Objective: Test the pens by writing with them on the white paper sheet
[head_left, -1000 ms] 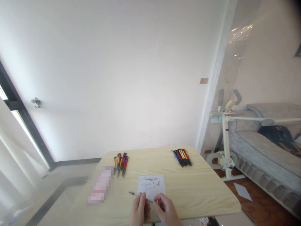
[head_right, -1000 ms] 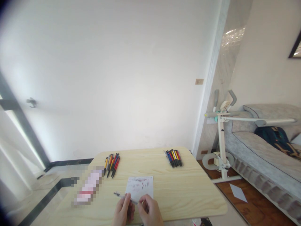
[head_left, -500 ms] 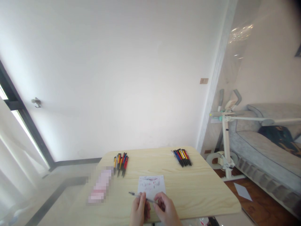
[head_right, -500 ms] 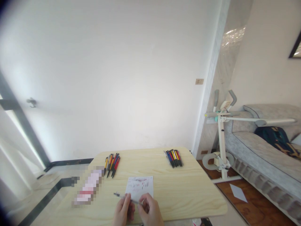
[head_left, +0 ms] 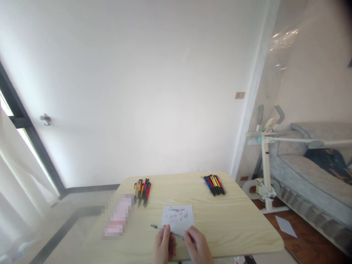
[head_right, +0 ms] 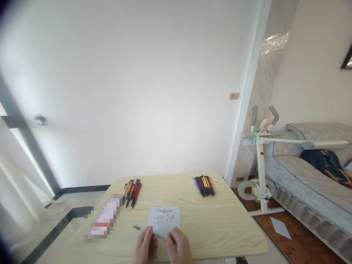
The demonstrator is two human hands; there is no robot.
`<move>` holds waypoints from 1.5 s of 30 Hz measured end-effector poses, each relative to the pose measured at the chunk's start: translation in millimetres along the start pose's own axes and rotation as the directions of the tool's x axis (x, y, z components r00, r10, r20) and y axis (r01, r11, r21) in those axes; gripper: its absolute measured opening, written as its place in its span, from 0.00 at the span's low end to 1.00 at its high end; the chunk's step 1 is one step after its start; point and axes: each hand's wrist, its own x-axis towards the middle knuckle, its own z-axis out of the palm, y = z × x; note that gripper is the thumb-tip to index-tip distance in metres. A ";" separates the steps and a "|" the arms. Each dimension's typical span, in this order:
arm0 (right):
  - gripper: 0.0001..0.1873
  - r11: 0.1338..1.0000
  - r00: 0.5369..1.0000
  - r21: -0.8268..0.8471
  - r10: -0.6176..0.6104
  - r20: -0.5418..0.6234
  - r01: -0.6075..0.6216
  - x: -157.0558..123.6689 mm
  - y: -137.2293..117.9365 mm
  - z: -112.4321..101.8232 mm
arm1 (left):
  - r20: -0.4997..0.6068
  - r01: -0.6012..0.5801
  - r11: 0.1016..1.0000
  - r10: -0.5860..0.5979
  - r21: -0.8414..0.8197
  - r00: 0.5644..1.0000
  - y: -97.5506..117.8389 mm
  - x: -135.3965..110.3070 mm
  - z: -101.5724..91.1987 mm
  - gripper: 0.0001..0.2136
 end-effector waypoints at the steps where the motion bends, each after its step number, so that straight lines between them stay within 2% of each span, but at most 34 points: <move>1: 0.20 1.000 1.000 -0.012 0.001 0.011 -0.001 -0.1 -0.8 -1.4 | 0.000 -0.001 1.000 0.001 -0.004 1.000 0.3 -0.3 0.1 0.28; 6: 0.23 0.999 0.997 -0.017 0.034 0.071 -0.033 -0.3 -0.7 -4.8 | -0.004 -0.009 1.000 0.009 -0.017 1.000 4.6 -3.5 2.0 0.27; 22: 0.28 0.995 0.989 0.009 0.098 0.115 -0.100 -0.9 5.0 -1.7 | 0.014 -0.012 1.000 0.013 -0.021 1.000 2.3 -1.0 0.2 0.27; 35: 0.24 0.997 0.989 -0.017 0.081 0.122 -0.079 -0.5 7.4 -2.5 | -0.017 -0.019 1.000 0.019 0.009 1.000 12.5 -9.6 4.4 0.27; 45: 0.21 0.995 0.986 0.042 0.084 0.145 -0.091 1.0 5.3 -4.7 | 0.001 -0.001 1.000 0.001 -0.007 1.000 2.2 -0.5 0.0 0.28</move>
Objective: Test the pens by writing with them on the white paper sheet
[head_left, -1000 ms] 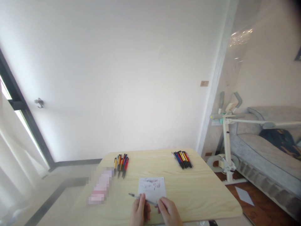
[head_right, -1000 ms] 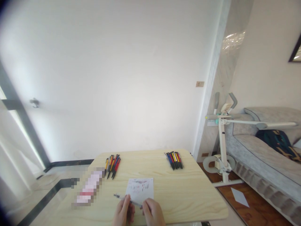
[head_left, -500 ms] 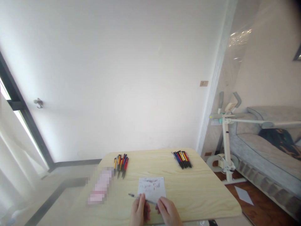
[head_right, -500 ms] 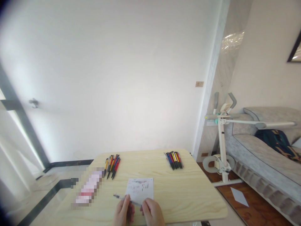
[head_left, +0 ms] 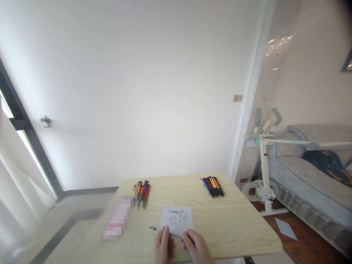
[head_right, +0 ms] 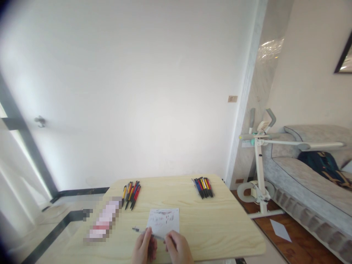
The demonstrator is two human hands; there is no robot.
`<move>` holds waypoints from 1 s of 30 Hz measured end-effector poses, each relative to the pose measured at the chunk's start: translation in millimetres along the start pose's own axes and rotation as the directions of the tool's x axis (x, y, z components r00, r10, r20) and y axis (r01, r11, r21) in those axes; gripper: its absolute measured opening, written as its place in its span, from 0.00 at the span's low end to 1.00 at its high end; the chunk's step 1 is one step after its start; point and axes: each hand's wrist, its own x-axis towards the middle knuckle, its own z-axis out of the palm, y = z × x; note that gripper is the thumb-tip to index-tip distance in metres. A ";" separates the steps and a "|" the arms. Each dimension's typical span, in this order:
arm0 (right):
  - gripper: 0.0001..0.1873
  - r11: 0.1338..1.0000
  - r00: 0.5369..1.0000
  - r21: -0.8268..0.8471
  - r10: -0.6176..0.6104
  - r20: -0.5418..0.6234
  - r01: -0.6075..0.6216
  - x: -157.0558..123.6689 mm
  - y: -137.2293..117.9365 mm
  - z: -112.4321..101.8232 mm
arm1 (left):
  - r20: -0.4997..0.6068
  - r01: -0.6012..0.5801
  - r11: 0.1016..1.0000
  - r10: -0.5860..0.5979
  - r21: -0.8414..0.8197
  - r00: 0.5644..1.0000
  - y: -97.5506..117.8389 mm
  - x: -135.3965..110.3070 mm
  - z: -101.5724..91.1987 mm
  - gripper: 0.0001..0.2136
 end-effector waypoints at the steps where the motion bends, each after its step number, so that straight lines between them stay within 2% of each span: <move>1: 0.20 1.000 1.000 0.008 0.001 0.000 -0.001 0.3 0.5 0.1 | 0.002 -0.004 1.000 0.004 -0.003 1.000 -1.0 0.9 -0.3 0.28; 8: 0.18 0.999 1.000 0.054 0.009 0.006 -0.009 1.2 -0.2 -0.7 | 0.008 0.000 0.999 0.000 -0.036 1.000 -6.1 4.4 -1.6 0.28; 16: 0.13 0.974 0.999 0.224 0.041 0.017 -0.044 1.9 5.6 2.6 | -0.003 -0.002 1.000 0.002 -0.031 1.000 -6.9 4.2 -1.3 0.28; 21: 0.11 0.979 0.999 0.201 0.032 -0.011 -0.029 3.8 6.8 1.4 | -0.028 -0.006 1.000 0.005 -0.017 1.000 -4.7 2.8 0.6 0.27; 30: 0.22 0.991 0.998 0.120 0.059 0.015 -0.061 1.4 -1.7 -1.7 | -0.029 -0.046 0.999 0.047 0.016 0.998 -7.9 2.9 0.7 0.28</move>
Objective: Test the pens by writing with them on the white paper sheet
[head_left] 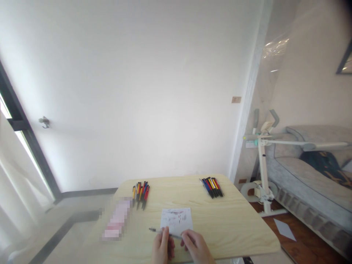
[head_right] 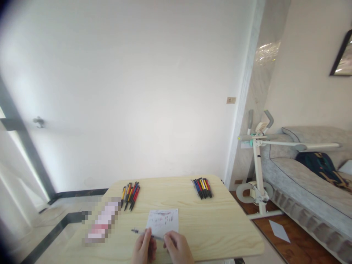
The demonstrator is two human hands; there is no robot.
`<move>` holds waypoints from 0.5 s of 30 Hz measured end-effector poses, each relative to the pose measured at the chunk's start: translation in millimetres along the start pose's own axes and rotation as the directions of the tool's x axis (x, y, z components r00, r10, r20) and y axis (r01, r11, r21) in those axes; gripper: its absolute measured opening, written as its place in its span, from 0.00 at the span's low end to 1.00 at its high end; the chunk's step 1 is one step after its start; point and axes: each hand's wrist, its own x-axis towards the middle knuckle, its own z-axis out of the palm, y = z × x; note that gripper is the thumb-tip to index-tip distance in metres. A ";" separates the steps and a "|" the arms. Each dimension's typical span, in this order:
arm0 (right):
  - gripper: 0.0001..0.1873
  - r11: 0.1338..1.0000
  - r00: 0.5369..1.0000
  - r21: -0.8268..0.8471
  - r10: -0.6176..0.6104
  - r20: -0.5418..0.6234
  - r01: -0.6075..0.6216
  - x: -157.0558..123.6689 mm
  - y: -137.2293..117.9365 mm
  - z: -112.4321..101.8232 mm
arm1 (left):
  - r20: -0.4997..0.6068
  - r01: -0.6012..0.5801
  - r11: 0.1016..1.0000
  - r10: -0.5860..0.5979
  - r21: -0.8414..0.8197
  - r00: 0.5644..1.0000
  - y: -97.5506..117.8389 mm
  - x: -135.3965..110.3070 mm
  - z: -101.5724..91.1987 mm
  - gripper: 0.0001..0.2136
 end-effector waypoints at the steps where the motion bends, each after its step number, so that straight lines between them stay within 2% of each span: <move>1: 0.23 1.000 1.000 -0.020 -0.001 -0.005 0.001 -0.3 -1.3 0.1 | 0.001 -0.003 1.000 0.003 -0.002 1.000 0.1 0.1 0.0 0.27; 7: 0.26 0.998 1.000 -0.055 0.013 -0.024 -0.014 -1.2 -4.0 2.4 | 0.001 0.017 1.000 -0.017 -0.023 1.000 2.4 -0.6 0.1 0.27; 15: 0.25 0.995 1.000 -0.099 0.005 -0.017 -0.007 -0.1 -1.8 3.0 | -0.018 0.024 1.000 -0.024 -0.004 1.000 3.9 -2.9 0.9 0.28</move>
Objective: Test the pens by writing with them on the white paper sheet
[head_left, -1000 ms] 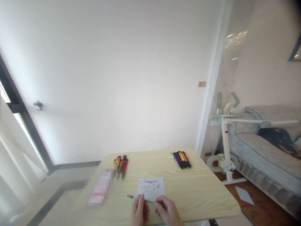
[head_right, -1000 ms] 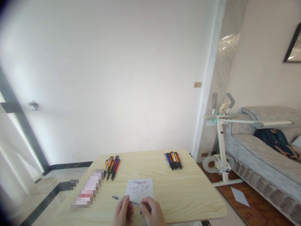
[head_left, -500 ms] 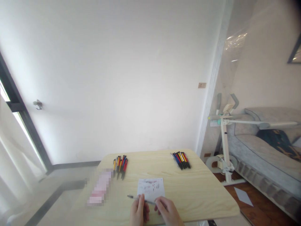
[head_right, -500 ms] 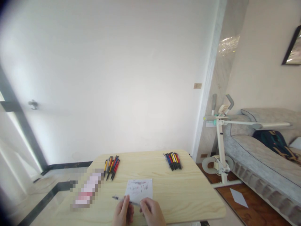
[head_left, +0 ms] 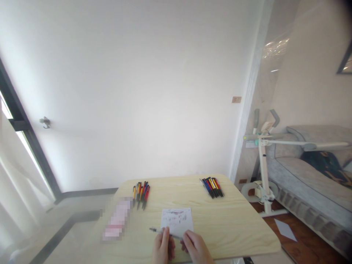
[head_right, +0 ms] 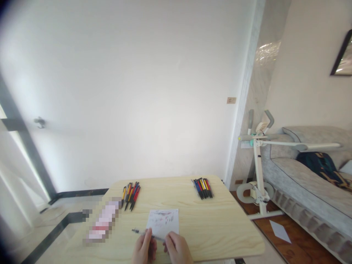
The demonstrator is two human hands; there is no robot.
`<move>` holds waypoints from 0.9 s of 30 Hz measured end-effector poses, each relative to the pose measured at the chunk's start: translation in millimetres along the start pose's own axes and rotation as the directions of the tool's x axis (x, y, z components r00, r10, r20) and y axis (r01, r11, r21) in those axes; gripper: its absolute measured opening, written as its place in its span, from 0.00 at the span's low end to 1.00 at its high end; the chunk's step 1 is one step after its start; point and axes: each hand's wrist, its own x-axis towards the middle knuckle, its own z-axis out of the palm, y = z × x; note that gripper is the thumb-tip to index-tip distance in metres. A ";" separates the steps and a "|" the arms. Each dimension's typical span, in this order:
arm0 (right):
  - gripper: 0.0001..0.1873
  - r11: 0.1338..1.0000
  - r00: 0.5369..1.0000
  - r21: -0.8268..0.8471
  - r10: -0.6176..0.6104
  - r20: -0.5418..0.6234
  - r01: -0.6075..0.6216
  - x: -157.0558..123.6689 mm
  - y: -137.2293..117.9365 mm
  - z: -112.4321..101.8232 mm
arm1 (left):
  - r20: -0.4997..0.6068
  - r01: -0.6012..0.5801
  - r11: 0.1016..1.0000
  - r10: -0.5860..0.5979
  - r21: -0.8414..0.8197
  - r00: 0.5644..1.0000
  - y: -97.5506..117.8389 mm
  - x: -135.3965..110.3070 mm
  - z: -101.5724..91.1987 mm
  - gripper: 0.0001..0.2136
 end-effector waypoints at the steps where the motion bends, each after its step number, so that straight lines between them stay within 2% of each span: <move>1: 0.25 1.000 1.000 0.000 -0.005 0.003 0.005 -0.1 0.2 -0.1 | 0.003 -0.007 1.000 0.007 0.004 1.000 0.3 -0.3 0.0 0.27; 9: 0.20 0.999 0.999 0.022 -0.029 0.019 0.028 -1.1 0.0 -2.3 | 0.024 0.005 1.000 -0.005 -0.002 1.000 1.9 -0.1 -0.5 0.28; 16: 0.14 0.991 0.998 0.131 -0.040 0.039 0.035 -0.6 6.1 -0.8 | 0.015 -0.001 1.000 0.001 0.013 1.000 8.7 -4.7 1.1 0.28; 22: 0.07 0.988 0.998 0.142 -0.060 0.000 0.059 1.9 13.4 2.2 | 0.002 -0.006 1.000 0.006 0.021 1.000 10.6 -6.7 3.0 0.28; 27: 0.07 0.995 0.999 0.096 -0.036 -0.039 0.040 2.3 15.2 3.5 | 0.013 -0.005 1.000 0.005 0.030 1.000 10.0 -5.4 2.7 0.28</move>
